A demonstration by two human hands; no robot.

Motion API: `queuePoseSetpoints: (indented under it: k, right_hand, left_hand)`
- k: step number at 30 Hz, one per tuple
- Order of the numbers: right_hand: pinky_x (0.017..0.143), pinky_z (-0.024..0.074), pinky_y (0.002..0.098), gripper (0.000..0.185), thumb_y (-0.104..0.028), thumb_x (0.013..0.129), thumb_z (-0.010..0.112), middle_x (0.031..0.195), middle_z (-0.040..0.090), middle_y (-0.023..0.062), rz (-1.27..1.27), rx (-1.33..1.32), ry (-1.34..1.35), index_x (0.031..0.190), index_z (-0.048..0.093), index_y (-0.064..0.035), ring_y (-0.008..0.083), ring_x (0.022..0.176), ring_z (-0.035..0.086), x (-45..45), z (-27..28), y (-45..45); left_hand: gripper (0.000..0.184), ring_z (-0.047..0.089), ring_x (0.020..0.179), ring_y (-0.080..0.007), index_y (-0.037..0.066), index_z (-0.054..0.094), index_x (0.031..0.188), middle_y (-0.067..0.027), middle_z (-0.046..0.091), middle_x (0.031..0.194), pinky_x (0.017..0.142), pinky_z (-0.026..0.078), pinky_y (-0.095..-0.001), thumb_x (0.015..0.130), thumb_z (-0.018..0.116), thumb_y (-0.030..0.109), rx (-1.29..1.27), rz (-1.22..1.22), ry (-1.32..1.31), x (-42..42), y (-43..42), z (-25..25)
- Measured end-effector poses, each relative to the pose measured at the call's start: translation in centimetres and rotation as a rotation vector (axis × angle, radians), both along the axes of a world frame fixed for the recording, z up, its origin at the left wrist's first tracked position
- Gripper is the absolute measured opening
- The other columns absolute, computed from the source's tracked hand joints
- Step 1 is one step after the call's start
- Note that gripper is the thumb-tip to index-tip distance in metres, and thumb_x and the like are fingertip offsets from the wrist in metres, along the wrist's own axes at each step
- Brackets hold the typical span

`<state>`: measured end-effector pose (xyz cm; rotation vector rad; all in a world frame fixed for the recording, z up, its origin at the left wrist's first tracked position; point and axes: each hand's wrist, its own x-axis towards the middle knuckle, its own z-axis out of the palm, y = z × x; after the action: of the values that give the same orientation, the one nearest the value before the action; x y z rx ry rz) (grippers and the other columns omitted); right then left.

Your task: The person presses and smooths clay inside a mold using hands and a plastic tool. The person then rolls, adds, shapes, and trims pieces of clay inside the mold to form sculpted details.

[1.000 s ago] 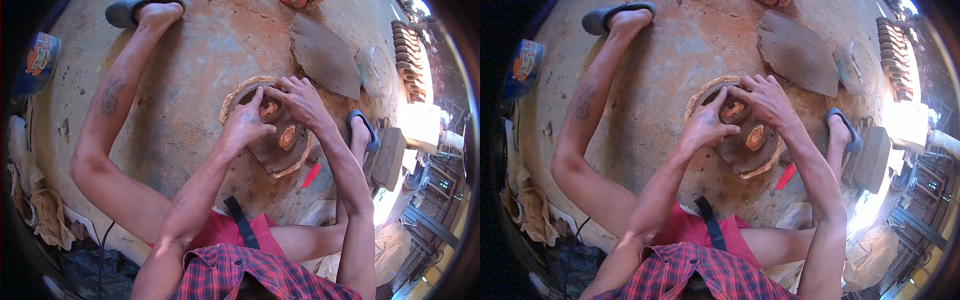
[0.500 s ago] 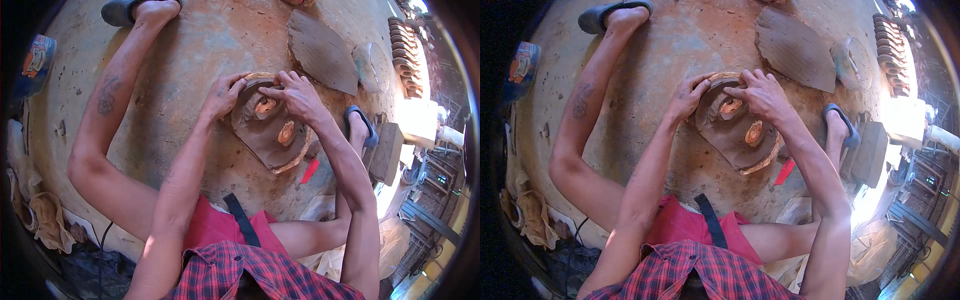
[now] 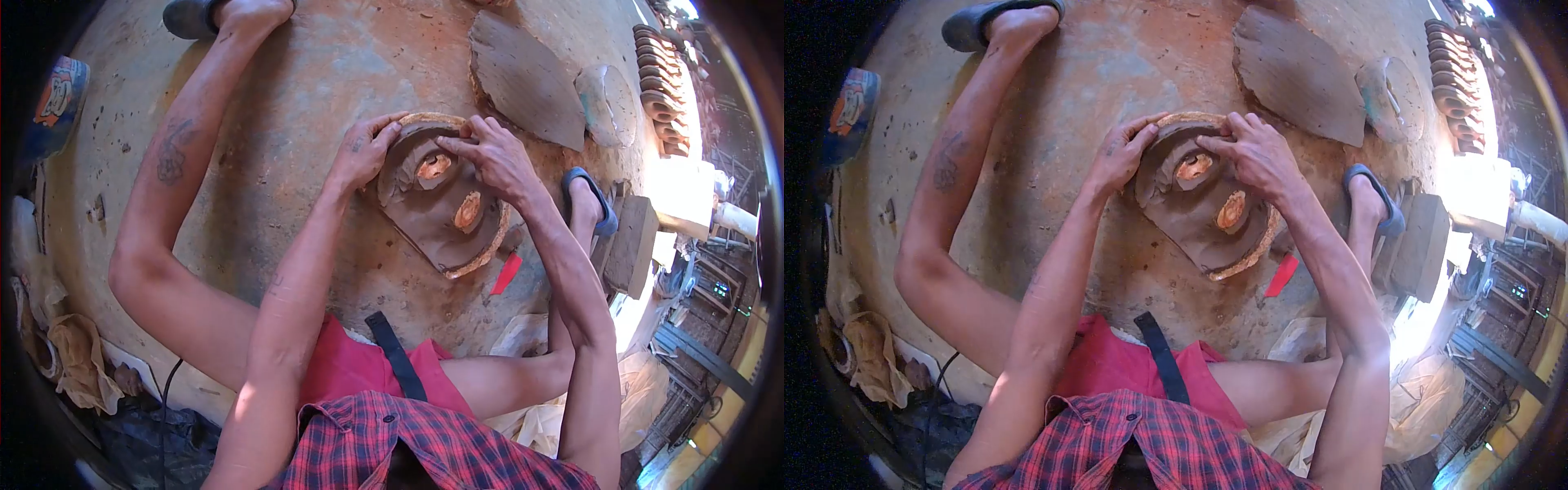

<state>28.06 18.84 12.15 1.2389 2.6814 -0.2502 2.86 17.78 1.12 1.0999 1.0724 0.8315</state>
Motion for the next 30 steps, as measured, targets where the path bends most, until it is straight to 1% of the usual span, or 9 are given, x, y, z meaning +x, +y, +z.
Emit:
queuePoseSetpoints:
  k: [4, 8, 9, 11, 16, 18, 21, 24, 30]
  right_hand:
    - [0.097, 0.0508, 0.0403, 0.061, -0.006, 0.084, 0.065, 0.117, 0.060, 0.0058, -0.152, -0.034, 0.040, 0.140, 0.071, -0.0301, 0.0277, 0.109, 0.058, 0.4, -0.9, -1.1]
    - [0.099, 0.0504, 0.0405, 0.054, -0.005, 0.088, 0.062, 0.114, 0.063, 0.0082, -0.127, -0.012, 0.205, 0.139, 0.071, -0.0213, 0.0294, 0.108, 0.058, 1.0, -0.8, -0.9]
    - [0.099, 0.0503, 0.0401, 0.052, -0.004, 0.090, 0.060, 0.113, 0.064, 0.0087, -0.101, -0.016, 0.177, 0.139, 0.070, -0.0173, 0.0298, 0.108, 0.058, 1.2, -0.9, -1.2]
    - [0.099, 0.0503, 0.0399, 0.052, -0.004, 0.091, 0.060, 0.113, 0.064, 0.0086, -0.144, -0.027, 0.171, 0.140, 0.070, -0.0170, 0.0299, 0.108, 0.058, 1.3, -1.8, -2.3]
    - [0.100, 0.0501, 0.0408, 0.053, -0.003, 0.090, 0.060, 0.113, 0.064, 0.0093, -0.249, -0.025, 0.158, 0.141, 0.068, -0.0162, 0.0309, 0.107, 0.059, 0.5, -1.9, -2.9]
    - [0.097, 0.0493, 0.0420, 0.041, -0.004, 0.095, 0.060, 0.107, 0.063, 0.0136, -0.292, -0.047, 0.237, 0.134, 0.071, -0.0080, 0.0337, 0.106, 0.060, 0.1, -1.7, -3.0]
    - [0.095, 0.0500, 0.0429, 0.038, -0.006, 0.096, 0.062, 0.107, 0.063, 0.0156, -0.385, -0.062, 0.182, 0.133, 0.071, -0.0055, 0.0349, 0.107, 0.060, -1.0, -1.5, -4.3]
    - [0.097, 0.0527, 0.0437, 0.046, -0.005, 0.091, 0.062, 0.116, 0.063, 0.0155, -0.393, -0.019, 0.119, 0.137, 0.068, -0.0057, 0.0355, 0.107, 0.062, -1.7, -2.4, -5.3]
    - [0.096, 0.0546, 0.0474, 0.045, -0.002, 0.088, 0.067, 0.113, 0.060, 0.0216, -0.523, -0.079, 0.251, 0.132, 0.066, -0.0011, 0.0401, 0.107, 0.064, -2.9, -1.3, -6.9]
  left_hand:
    - [0.038, 0.066, 0.103, -0.0095, 0.003, 0.067, 0.142, -0.0041, 0.075, 0.118, 0.094, 0.055, -0.0279, 0.112, 0.053, 0.021, 0.016, 0.012, 0.043, 0.0, 0.3, 0.4]
    - [0.037, 0.067, 0.105, -0.0101, 0.002, 0.067, 0.142, -0.0046, 0.075, 0.119, 0.095, 0.055, -0.0277, 0.111, 0.054, 0.020, 0.007, 0.050, 0.027, 0.0, 0.0, 0.1]
    - [0.037, 0.067, 0.105, -0.0101, 0.002, 0.067, 0.142, -0.0046, 0.075, 0.119, 0.095, 0.055, -0.0277, 0.111, 0.054, 0.020, -0.003, 0.049, 0.026, 0.1, -0.2, -0.4]
    - [0.036, 0.070, 0.103, -0.0130, 0.004, 0.071, 0.137, -0.0102, 0.079, 0.116, 0.092, 0.055, -0.0307, 0.109, 0.057, 0.022, -0.003, 0.123, -0.035, 0.2, -0.7, -1.1]
    - [0.036, 0.070, 0.103, -0.0126, 0.003, 0.070, 0.137, -0.0103, 0.079, 0.116, 0.091, 0.055, -0.0301, 0.108, 0.059, 0.021, 0.001, 0.185, 0.003, 0.1, -2.0, -0.1]
    - [0.036, 0.070, 0.103, -0.0126, 0.002, 0.071, 0.136, -0.0105, 0.079, 0.116, 0.091, 0.055, -0.0300, 0.108, 0.059, 0.021, -0.001, 0.211, 0.013, 0.3, -2.1, -0.5]
    - [0.036, 0.070, 0.104, -0.0134, 0.002, 0.071, 0.136, -0.0119, 0.079, 0.116, 0.093, 0.055, -0.0304, 0.108, 0.059, 0.020, -0.039, 0.270, -0.004, 0.3, -4.2, -1.3]
    - [0.036, 0.070, 0.105, -0.0143, 0.002, 0.071, 0.136, -0.0131, 0.079, 0.117, 0.094, 0.055, -0.0313, 0.108, 0.058, 0.019, 0.006, 0.335, 0.014, 0.6, -4.7, -0.7]
    - [0.036, 0.070, 0.113, -0.0173, 0.001, 0.069, 0.138, -0.0154, 0.077, 0.124, 0.099, 0.054, -0.0323, 0.108, 0.058, 0.017, -0.057, 0.480, -0.005, 1.4, -7.4, -0.3]
